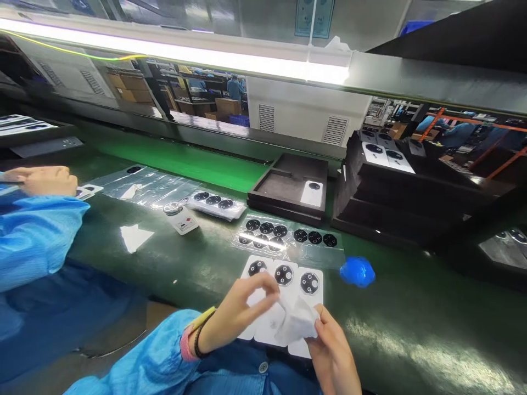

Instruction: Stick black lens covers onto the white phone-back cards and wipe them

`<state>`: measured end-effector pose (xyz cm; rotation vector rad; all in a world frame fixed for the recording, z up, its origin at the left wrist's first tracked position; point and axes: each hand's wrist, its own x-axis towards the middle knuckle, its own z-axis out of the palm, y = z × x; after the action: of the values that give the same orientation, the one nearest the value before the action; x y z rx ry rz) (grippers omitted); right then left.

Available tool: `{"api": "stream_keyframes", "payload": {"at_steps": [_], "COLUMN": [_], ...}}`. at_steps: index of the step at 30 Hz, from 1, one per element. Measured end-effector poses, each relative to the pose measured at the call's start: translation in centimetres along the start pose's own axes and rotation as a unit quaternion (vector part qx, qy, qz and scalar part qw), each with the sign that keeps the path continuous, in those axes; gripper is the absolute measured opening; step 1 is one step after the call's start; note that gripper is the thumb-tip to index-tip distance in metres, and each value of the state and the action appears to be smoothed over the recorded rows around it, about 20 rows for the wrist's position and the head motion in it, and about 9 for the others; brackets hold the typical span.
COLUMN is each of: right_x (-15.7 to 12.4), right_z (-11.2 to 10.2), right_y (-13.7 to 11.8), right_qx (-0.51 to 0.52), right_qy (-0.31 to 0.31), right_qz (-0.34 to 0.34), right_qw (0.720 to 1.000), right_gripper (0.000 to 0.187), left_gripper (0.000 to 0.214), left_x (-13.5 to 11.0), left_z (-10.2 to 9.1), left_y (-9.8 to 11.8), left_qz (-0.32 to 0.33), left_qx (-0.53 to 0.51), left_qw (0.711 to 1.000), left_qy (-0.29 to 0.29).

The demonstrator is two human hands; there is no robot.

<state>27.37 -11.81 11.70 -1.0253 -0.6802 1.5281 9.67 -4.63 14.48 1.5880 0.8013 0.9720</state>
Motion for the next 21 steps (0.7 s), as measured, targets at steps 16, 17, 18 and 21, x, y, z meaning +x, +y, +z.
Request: {"api": "stream_keyframes", "payload": {"at_steps": [16, 17, 18, 21], "right_x": [0.9, 1.0, 1.0, 1.0], "right_z": [0.4, 0.6, 0.8, 1.3], "right_y": [1.2, 1.2, 1.2, 1.1], "right_qx": [0.010, 0.012, 0.015, 0.030], "right_qy": [-0.024, -0.012, -0.002, 0.018], "right_qz": [0.015, 0.012, 0.009, 0.005], "right_qw": [1.000, 1.000, 1.000, 0.999], "right_gripper": [0.030, 0.029, 0.028, 0.030], "left_gripper": [0.017, 0.015, 0.015, 0.018], "left_x": [-0.7, -0.7, -0.6, -0.4], "left_z": [-0.1, 0.0, 0.0, 0.0], "left_y": [-1.0, -1.1, -1.2, -1.3], "left_qz": [0.122, 0.131, 0.140, 0.162], "left_qx": [0.172, 0.182, 0.191, 0.216], "left_qw": [0.976, 0.974, 0.971, 0.960], "left_qy": [-0.054, -0.044, -0.044, -0.067]}}
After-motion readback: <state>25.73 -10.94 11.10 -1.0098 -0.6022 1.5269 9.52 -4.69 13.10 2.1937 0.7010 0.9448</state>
